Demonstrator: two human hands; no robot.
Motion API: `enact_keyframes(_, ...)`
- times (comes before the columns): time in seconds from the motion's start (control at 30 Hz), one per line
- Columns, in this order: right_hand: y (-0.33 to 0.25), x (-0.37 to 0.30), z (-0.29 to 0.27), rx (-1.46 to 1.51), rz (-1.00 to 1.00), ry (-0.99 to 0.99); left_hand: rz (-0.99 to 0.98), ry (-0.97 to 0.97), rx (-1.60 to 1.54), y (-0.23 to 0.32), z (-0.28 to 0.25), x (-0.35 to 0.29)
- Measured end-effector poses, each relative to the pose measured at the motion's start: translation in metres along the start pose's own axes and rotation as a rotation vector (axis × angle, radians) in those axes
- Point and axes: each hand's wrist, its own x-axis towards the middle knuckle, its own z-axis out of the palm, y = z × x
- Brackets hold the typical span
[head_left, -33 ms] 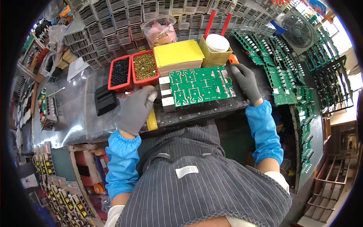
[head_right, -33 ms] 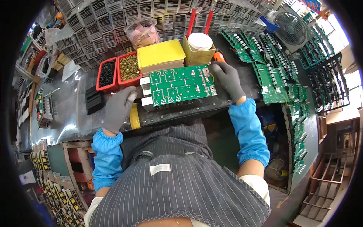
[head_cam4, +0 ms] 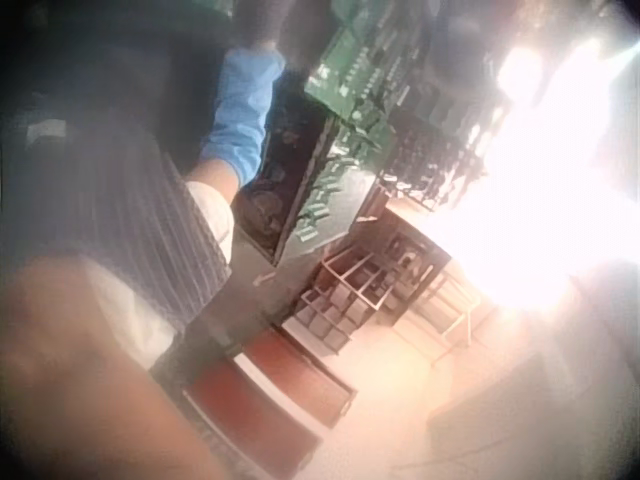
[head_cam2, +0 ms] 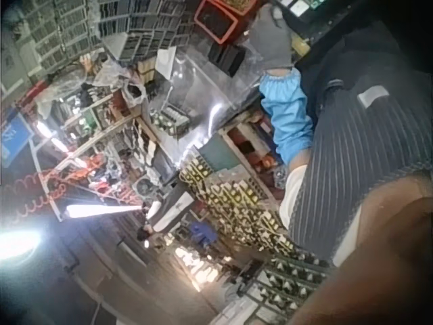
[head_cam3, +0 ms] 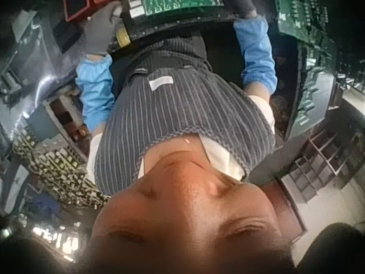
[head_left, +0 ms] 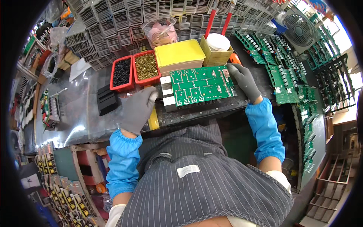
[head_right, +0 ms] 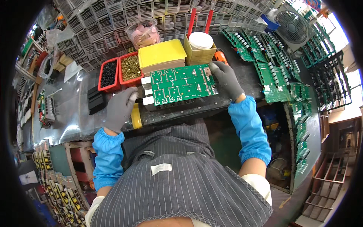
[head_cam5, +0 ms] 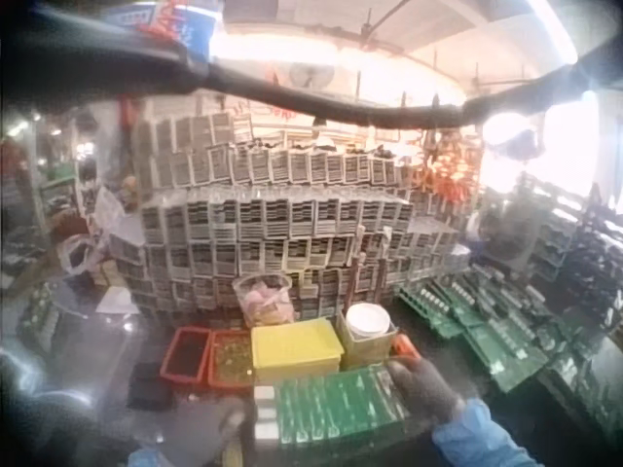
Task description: The person assembles electronic components onto a circuit board by applying thermal paste with a brush, then securing heatsinks and other components with screws using an electric screwdriver.
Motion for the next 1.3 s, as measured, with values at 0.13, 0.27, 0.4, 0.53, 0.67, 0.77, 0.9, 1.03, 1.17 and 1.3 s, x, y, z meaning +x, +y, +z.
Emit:
enact_keyframes(0.13, -0.005, 0.001, 0.022, 0.190, 0.062, -0.128, -0.121, -0.208, 0.138, 0.009, -0.012, 0.005)
enact_keyframes(0.27, -0.022, -0.042, 0.012, 0.221, 0.000, -0.069, -0.057, -0.321, 0.166, 0.008, -0.027, 0.009)
enact_keyframes(0.4, -0.009, -0.099, 0.016, 0.206, -0.113, 0.080, -0.107, -0.427, -0.319, -0.019, -0.017, -0.001)
enact_keyframes(0.53, 0.013, -0.134, 0.023, 0.234, -0.072, 0.182, -0.188, -0.620, -0.547, 0.045, -0.033, 0.015)
enact_keyframes(0.67, 0.017, -0.128, 0.023, 0.207, -0.125, 0.213, -0.167, -0.488, -0.283, 0.053, -0.034, 0.002)
enact_keyframes(0.77, -0.002, -0.111, 0.015, 0.031, -0.382, 0.168, -0.419, -0.483, -0.710, 0.037, -0.025, -0.011)
enact_keyframes(0.9, -0.005, -0.089, 0.011, -0.019, -0.589, 0.209, -0.399, -0.263, -0.784, 0.048, -0.027, -0.013)
enact_keyframes(1.03, -0.006, -0.069, 0.008, -0.331, -0.832, 0.173, -0.276, -0.075, -0.746, 0.041, -0.011, -0.012)
enact_keyframes(1.17, -0.005, -0.051, -0.014, -0.362, -0.504, -0.283, -0.163, -0.043, -0.479, 0.041, 0.002, -0.012)
enact_keyframes(1.3, -0.034, -0.021, -0.060, -0.334, -0.292, -0.479, -0.252, -0.039, -0.617, 0.037, 0.007, -0.016)
